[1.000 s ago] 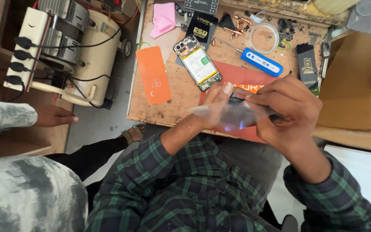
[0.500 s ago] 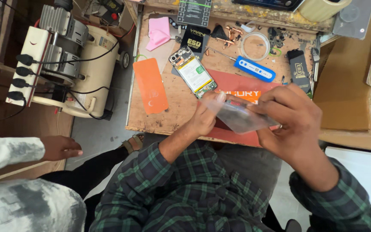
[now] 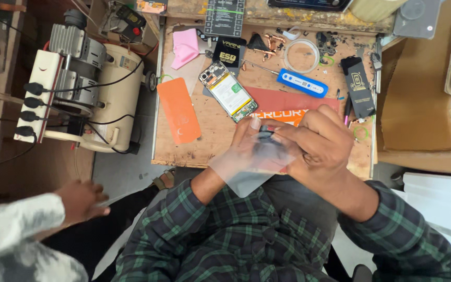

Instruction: The person removes a protective film from a smartphone screen using an orange plastic tool. They then handle several smartphone display assemblies, comparing them and placing them into a cardboard box.

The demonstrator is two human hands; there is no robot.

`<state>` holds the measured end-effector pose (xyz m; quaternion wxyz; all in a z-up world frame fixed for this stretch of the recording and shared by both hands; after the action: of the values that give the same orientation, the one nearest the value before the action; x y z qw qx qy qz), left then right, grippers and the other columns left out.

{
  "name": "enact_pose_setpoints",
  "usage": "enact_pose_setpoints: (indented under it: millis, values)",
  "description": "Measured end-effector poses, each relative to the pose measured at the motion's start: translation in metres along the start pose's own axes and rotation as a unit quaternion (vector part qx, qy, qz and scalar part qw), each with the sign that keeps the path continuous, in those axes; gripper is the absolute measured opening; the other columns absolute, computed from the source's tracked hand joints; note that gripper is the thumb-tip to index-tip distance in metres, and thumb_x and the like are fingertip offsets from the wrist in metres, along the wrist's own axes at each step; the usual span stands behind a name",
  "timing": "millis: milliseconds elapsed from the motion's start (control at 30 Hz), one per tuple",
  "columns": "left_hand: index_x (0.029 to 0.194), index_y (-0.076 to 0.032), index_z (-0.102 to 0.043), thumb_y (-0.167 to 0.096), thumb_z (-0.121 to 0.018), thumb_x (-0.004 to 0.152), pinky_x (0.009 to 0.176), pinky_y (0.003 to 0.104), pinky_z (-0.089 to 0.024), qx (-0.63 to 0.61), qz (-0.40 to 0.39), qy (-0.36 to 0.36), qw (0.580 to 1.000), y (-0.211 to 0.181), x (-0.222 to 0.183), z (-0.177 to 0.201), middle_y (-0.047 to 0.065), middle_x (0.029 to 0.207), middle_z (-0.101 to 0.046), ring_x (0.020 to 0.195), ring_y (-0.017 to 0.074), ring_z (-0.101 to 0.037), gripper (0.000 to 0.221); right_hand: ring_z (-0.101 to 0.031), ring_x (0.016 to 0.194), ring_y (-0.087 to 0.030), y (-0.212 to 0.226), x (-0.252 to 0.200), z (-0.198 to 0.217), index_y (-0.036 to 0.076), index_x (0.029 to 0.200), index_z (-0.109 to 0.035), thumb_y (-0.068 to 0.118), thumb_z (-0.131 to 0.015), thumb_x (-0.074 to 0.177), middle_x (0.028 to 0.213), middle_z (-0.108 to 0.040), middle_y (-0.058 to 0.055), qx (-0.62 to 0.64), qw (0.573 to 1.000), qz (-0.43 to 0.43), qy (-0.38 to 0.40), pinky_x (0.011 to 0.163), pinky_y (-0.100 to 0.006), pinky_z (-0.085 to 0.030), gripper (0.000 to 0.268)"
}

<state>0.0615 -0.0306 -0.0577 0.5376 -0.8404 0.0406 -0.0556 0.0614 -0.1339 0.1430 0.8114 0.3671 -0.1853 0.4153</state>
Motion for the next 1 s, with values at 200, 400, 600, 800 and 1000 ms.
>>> enact_pose_setpoints:
  millis: [200, 400, 600, 800, 1000]
  values:
    - [0.109, 0.004, -0.072, -0.044, -0.025, 0.115, 0.094, 0.036, -0.057, 0.14, -0.085, -0.018, 0.986, -0.024, -0.002, 0.008, 0.013, 0.101, -0.074, 0.095, 0.0211, -0.073, 0.067, -0.05, 0.074, -0.023, -0.001, 0.008, 0.002, 0.007, 0.099, -0.08, 0.003, -0.086, 0.076, 0.076, -0.052, -0.005, -0.021, 0.999, -0.005, 0.044, 0.067, -0.038, -0.04, 0.024]
    - [0.111, 0.006, -0.073, -0.039, -0.027, 0.117, 0.097, 0.038, -0.052, 0.141, -0.152, 0.003, 0.978, -0.052, -0.002, 0.0, 0.018, 0.107, -0.075, 0.099, 0.0274, -0.069, 0.064, -0.058, 0.084, -0.025, -0.006, 0.016, 0.035, 0.011, 0.09, -0.078, 0.01, -0.084, 0.074, 0.09, -0.065, -0.007, -0.088, 0.989, -0.04, 0.115, 0.075, -0.04, -0.045, 0.018]
    - [0.11, 0.003, -0.075, -0.041, -0.022, 0.115, 0.1, 0.036, -0.047, 0.191, -0.141, -0.002, 0.972, -0.057, -0.001, -0.003, 0.017, 0.105, -0.076, 0.096, 0.0281, -0.067, 0.069, -0.062, 0.089, -0.024, -0.008, 0.011, 0.028, 0.01, 0.097, -0.079, 0.007, -0.081, 0.076, 0.095, -0.068, -0.003, -0.053, 0.987, -0.082, 0.13, 0.08, -0.036, -0.051, 0.021]
    - [0.115, 0.003, -0.073, -0.04, -0.025, 0.117, 0.101, 0.037, -0.049, 0.18, -0.161, 0.002, 0.97, -0.063, -0.002, -0.003, 0.017, 0.107, -0.074, 0.101, 0.0296, -0.069, 0.064, -0.062, 0.086, -0.023, -0.011, 0.015, 0.032, 0.009, 0.088, -0.076, 0.01, -0.085, 0.075, 0.091, -0.066, -0.004, -0.045, 0.987, -0.089, 0.129, 0.077, -0.036, -0.049, 0.017]
    - [0.114, -0.002, -0.073, -0.037, -0.022, 0.116, 0.096, 0.036, -0.048, 0.198, -0.143, 0.019, 0.97, -0.06, -0.003, -0.008, 0.014, 0.101, -0.075, 0.092, 0.0266, -0.068, 0.062, -0.054, 0.073, -0.02, -0.011, 0.01, 0.027, 0.008, 0.088, -0.075, 0.006, -0.085, 0.078, 0.081, -0.061, -0.003, -0.03, 0.992, -0.081, 0.094, 0.063, -0.032, -0.04, 0.015]
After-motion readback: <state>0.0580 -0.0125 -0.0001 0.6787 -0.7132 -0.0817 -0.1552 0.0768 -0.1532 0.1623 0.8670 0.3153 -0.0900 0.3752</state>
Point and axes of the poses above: each hand's wrist, its own x-axis towards the middle knuckle, its own z-axis out of the back of the hand, y = z × x, the point moved 6 cm from there along x, towards the middle knuckle
